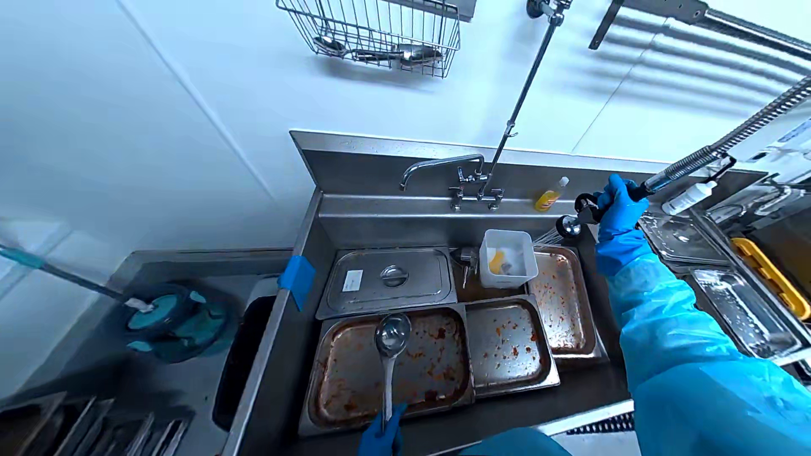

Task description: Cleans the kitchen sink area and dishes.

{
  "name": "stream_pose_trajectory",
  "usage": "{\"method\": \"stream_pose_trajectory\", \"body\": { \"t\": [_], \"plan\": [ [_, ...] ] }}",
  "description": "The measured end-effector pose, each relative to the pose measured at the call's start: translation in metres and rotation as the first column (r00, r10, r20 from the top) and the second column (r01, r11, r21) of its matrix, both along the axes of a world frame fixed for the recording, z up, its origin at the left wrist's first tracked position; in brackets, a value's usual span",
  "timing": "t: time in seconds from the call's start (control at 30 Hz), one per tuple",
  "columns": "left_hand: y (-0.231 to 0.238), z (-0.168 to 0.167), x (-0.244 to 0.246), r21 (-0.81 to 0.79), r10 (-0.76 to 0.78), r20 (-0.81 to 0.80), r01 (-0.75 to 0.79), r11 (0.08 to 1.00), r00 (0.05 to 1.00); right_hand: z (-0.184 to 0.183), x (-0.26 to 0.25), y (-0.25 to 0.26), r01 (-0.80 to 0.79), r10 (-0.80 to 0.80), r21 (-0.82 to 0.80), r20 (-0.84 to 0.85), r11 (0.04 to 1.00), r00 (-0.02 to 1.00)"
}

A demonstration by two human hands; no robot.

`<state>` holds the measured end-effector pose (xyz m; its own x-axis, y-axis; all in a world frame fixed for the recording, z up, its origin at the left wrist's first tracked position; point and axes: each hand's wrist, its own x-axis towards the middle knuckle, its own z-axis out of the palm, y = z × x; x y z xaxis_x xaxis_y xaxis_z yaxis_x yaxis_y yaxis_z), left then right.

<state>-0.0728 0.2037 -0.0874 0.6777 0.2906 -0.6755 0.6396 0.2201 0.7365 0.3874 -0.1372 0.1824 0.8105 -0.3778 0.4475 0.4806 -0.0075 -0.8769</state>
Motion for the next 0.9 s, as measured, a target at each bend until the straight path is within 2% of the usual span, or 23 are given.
{"method": "stream_pose_trajectory", "body": {
  "t": [0.2,0.47,0.9],
  "plan": [
    [0.02,-0.01,-0.017,-0.007,-0.03,-0.057,0.029,1.0,0.998,0.017,-0.011,0.011,-0.007,0.008,-0.028,0.052,1.0,0.999],
    [0.043,-0.019,-0.015,0.01,-0.031,-0.13,0.033,0.999,0.991,0.03,-0.014,0.013,-0.009,0.018,-0.084,0.102,0.996,0.995],
    [0.038,-0.021,-0.01,0.021,-0.12,-0.131,0.123,0.992,0.984,0.041,-0.011,0.009,-0.022,0.032,-0.067,0.147,0.998,0.989]
  ]
}}
